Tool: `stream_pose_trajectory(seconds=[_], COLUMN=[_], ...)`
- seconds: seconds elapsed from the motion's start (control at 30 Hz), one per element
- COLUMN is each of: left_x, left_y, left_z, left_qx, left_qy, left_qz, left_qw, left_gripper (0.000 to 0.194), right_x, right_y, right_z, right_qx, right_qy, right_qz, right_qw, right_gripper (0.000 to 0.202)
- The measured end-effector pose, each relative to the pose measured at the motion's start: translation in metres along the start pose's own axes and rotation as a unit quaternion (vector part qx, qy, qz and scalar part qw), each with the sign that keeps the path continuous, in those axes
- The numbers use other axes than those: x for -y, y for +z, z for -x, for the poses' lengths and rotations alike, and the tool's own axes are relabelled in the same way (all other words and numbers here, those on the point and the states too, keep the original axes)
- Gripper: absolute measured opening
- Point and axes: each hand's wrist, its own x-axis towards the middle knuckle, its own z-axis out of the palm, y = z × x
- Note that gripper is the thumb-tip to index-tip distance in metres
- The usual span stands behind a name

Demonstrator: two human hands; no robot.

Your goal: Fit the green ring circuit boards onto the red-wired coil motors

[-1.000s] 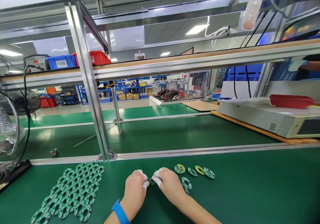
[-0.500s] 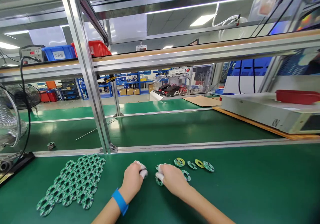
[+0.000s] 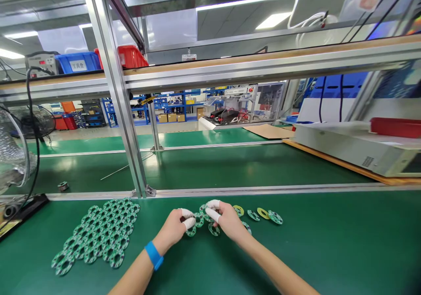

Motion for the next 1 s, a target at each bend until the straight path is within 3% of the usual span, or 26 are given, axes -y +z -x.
stream_pose_trajectory(seconds=[0.13, 0.37, 0.6, 0.83, 1.0], left_x=[-0.002, -0.014, -0.009, -0.002, -0.005], left_y=[0.001, 0.010, 0.011, 0.017, 0.022], left_z=[0.003, 0.007, 0.003, 0.003, 0.005], left_qx=[-0.019, -0.040, -0.014, -0.017, 0.044], left_qy=[-0.003, -0.013, -0.005, -0.035, -0.067], left_qz=[-0.054, -0.122, -0.086, -0.089, -0.104], left_qw=[0.998, 0.992, 0.996, 0.995, 0.991], left_gripper=[0.017, 0.017, 0.017, 0.017, 0.025], right_x=[0.007, 0.012, 0.013, 0.015, 0.015], right_y=[-0.004, 0.003, -0.002, 0.012, 0.010], right_z=[0.002, 0.012, 0.008, 0.015, 0.015], right_qx=[0.008, -0.060, -0.015, -0.064, -0.056], right_qy=[-0.022, -0.008, -0.057, -0.042, -0.034], right_qz=[0.060, 0.223, 0.239, 0.300, 0.334], right_qw=[0.998, 0.973, 0.969, 0.951, 0.940], right_gripper=[0.027, 0.030, 0.022, 0.029, 0.027])
